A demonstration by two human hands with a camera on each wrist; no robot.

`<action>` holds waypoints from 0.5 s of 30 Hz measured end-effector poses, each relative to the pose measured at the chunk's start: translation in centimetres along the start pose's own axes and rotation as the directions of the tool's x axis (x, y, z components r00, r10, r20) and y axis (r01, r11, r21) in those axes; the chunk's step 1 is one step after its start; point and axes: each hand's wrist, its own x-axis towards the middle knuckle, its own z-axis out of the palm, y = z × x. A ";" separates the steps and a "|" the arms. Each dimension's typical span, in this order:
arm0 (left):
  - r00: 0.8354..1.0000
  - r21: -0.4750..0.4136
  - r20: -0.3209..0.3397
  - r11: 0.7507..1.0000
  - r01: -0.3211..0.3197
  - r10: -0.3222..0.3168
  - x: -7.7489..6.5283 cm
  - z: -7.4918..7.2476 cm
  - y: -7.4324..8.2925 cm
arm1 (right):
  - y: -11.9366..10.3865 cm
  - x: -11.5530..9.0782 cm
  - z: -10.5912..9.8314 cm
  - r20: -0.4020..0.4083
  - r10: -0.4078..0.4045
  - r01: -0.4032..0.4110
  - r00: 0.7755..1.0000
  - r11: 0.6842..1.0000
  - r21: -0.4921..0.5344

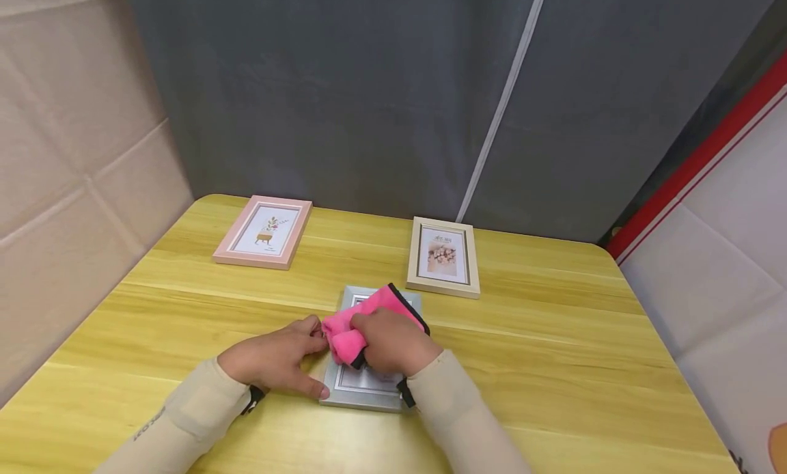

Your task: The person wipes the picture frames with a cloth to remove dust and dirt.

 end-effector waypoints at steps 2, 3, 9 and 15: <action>1.000 0.009 0.001 1.000 -0.001 0.001 -0.1 0.0 -0.1 | 0.3 0.5 -0.1 -0.002 0.021 -0.021 1.000 1.000 0.024; 1.000 0.008 0.003 1.000 0.002 -0.002 -0.1 0.1 -0.1 | 0.4 0.6 -0.2 -0.005 0.022 -0.022 1.000 0.999 0.038; 1.000 -0.017 0.009 1.000 0.024 -0.024 0.0 0.1 0.0 | 0.6 0.2 -0.4 -0.067 -0.055 0.060 0.996 0.994 0.086; 0.999 -0.047 -0.008 0.998 0.037 -0.037 0.0 0.2 0.2 | -0.4 -2.8 -1.0 -0.039 -0.167 0.171 0.985 0.973 0.157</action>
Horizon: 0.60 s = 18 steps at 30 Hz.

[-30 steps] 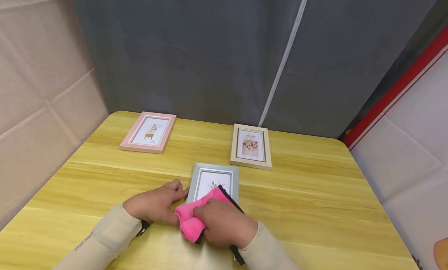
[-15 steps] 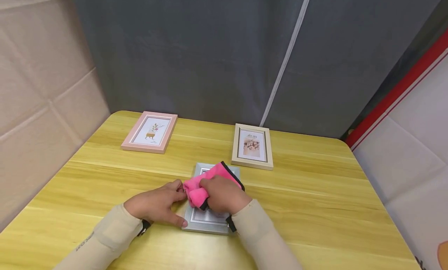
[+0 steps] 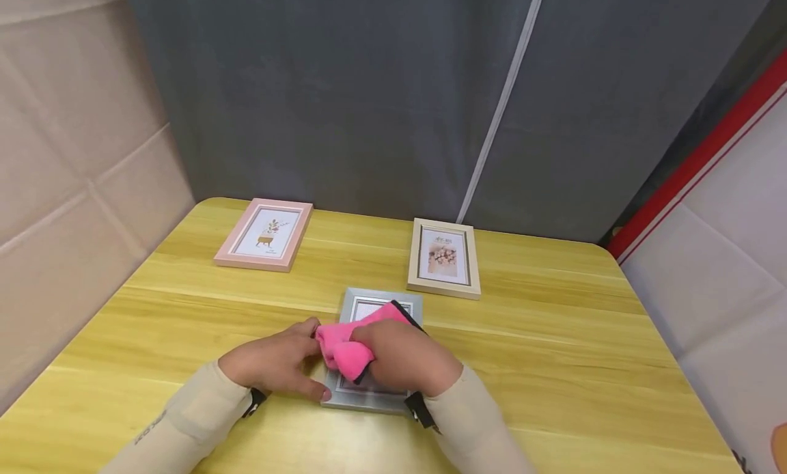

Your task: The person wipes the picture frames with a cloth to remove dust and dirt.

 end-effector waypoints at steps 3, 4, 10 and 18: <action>1.000 -0.019 -0.003 1.000 0.005 -0.005 0.0 0.0 0.1 | -0.9 -1.3 0.3 0.062 -0.063 0.065 0.996 0.998 -0.020; 1.000 -0.018 -0.002 1.000 0.005 -0.005 0.0 0.1 0.1 | -1.2 -1.5 0.6 0.076 -0.084 0.088 0.994 0.995 -0.043; 1.000 0.001 -0.006 1.000 -0.002 0.002 -0.1 0.0 0.0 | -1.6 -1.2 2.1 0.068 -0.065 0.074 0.996 0.987 -0.144; 0.999 -0.019 -0.008 0.999 -0.031 0.031 0.0 0.0 -0.2 | 0.0 1.6 1.3 0.034 0.062 -0.056 0.997 0.986 -0.157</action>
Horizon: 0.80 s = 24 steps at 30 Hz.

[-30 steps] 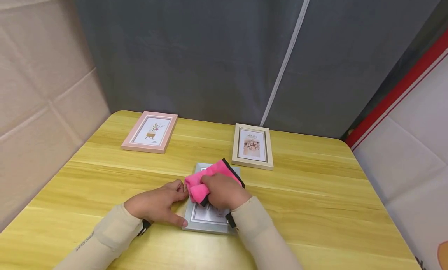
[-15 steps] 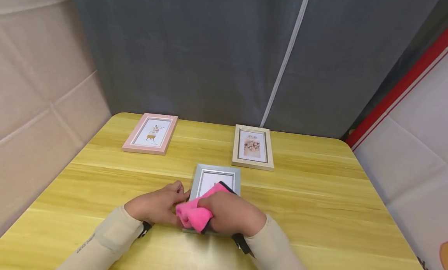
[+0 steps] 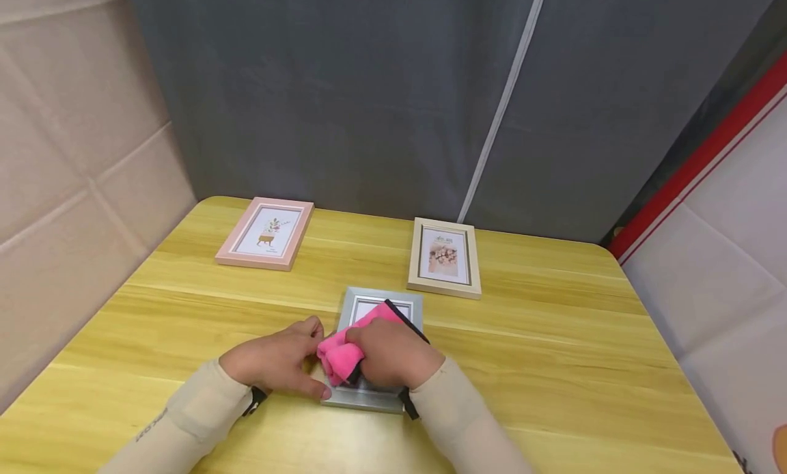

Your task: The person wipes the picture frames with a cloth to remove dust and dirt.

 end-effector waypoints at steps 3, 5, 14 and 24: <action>1.000 0.031 0.008 1.000 -0.003 0.003 0.0 0.0 -0.1 | 0.6 0.9 -0.6 0.020 0.059 -0.059 0.998 0.998 0.011; 1.000 0.051 0.011 0.999 -0.010 0.009 0.0 0.0 -0.2 | 1.0 1.5 -0.8 0.032 0.095 -0.096 0.995 0.995 0.015; 1.000 0.041 0.024 0.999 0.016 -0.017 -0.1 0.0 0.0 | 1.8 1.8 -1.1 -0.014 0.091 -0.090 0.996 0.994 0.067; 1.000 0.033 0.005 0.999 0.017 -0.017 0.0 0.0 0.2 | 0.0 -3.3 -0.9 0.007 -0.152 0.149 0.988 0.978 0.147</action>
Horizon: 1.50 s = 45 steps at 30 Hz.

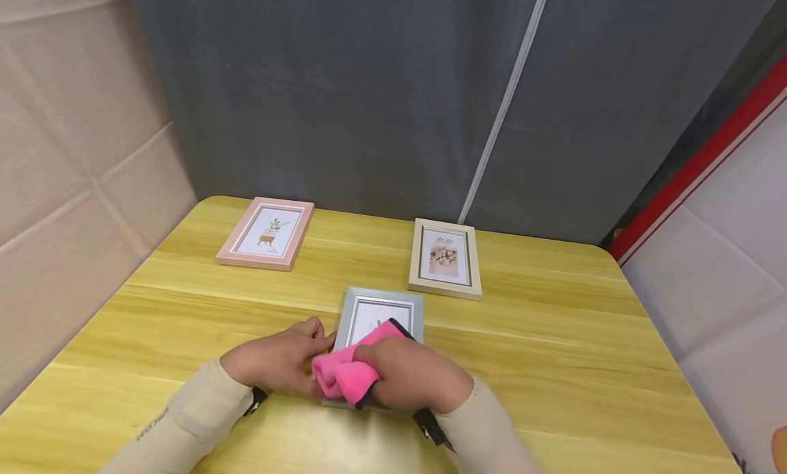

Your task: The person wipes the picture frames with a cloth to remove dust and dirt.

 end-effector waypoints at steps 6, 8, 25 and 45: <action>1.000 0.037 0.009 0.999 0.010 -0.010 0.0 -0.1 0.2 | -1.2 -0.2 1.8 -0.001 -0.017 0.017 1.000 0.995 -0.102; 1.000 0.031 0.010 1.000 0.007 -0.007 -0.1 -0.1 0.2 | -1.2 0.3 2.1 -0.015 0.009 -0.011 1.000 0.993 -0.120; 0.999 0.049 0.012 0.998 -0.034 0.034 -0.3 -0.2 -0.2 | 2.0 4.7 0.2 -0.077 0.239 -0.249 0.968 0.954 -0.168; 0.986 -0.182 -0.147 0.982 0.054 -0.081 1.5 -0.4 -1.4 | 0.5 -1.6 2.0 -0.140 -0.224 0.198 0.965 0.964 -0.175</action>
